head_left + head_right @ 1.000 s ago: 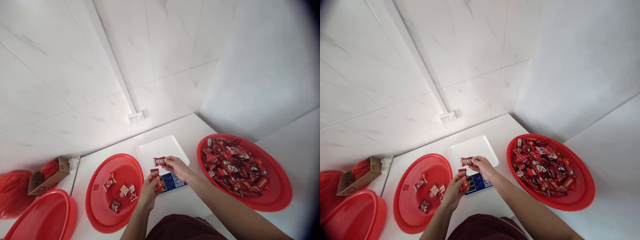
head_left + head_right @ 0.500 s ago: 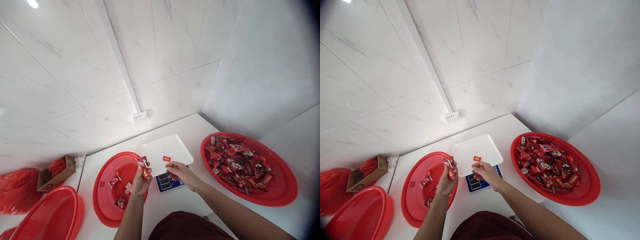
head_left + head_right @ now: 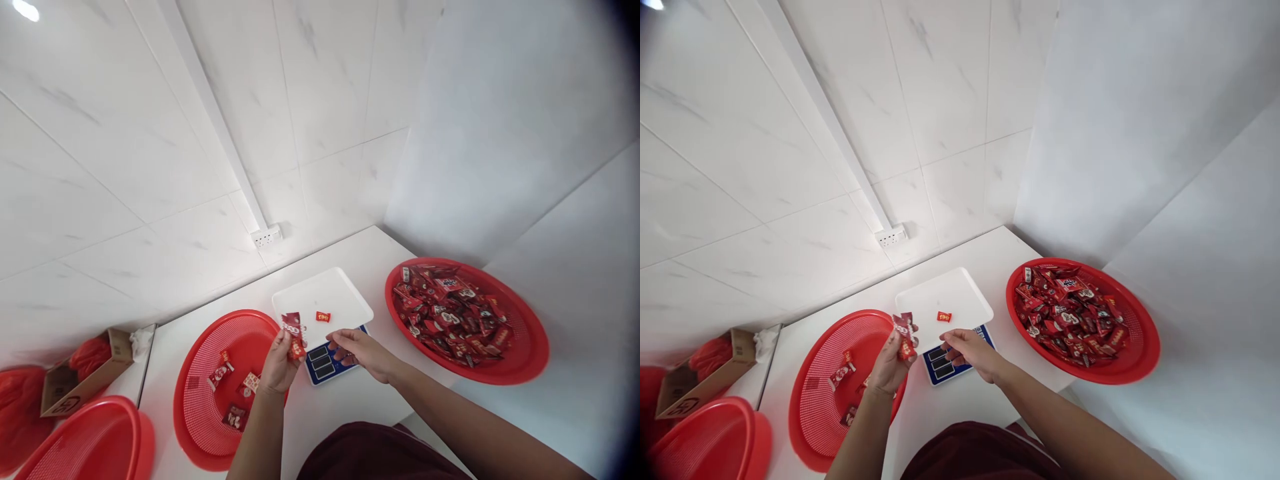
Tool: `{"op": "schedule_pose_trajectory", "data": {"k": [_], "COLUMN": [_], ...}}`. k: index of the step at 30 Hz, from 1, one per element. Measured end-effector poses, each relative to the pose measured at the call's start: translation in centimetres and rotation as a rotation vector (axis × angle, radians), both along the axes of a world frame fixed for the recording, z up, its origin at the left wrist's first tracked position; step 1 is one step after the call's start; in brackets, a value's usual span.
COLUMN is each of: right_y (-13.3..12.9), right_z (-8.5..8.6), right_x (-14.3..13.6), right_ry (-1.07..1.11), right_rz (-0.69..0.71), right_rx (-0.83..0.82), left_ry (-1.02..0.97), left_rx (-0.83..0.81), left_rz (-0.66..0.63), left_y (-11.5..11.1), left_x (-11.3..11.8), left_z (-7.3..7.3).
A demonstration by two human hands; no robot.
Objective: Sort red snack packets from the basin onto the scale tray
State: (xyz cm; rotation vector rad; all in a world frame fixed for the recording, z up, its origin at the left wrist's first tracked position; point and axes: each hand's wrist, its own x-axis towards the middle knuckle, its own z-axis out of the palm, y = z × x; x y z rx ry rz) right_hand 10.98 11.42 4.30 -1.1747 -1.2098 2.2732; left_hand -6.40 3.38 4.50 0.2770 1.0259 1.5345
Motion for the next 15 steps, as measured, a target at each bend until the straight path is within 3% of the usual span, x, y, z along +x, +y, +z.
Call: {"op": "schedule_pose_trajectory", "data": {"k": [5,12,15], "right_y": [0.2,0.6,0.9], "right_z": [-0.8,-1.5,-1.9], "right_x": [-0.1,1.0,1.3], "right_ry": [0.151,0.224,0.197], "right_rz": [-0.004,-0.017,-0.051], "right_rx": [-0.081,-0.089,-0.077], "left_ry": [0.107,0.104,0.136], "left_rx": [-0.062,-0.153,-0.177], "left_rz": [-0.277,-0.374,-0.335], "left_y": [0.7,1.0,1.3], "left_x": [4.1,6.3,6.5], "left_z": [0.0,0.0,-0.3]}}
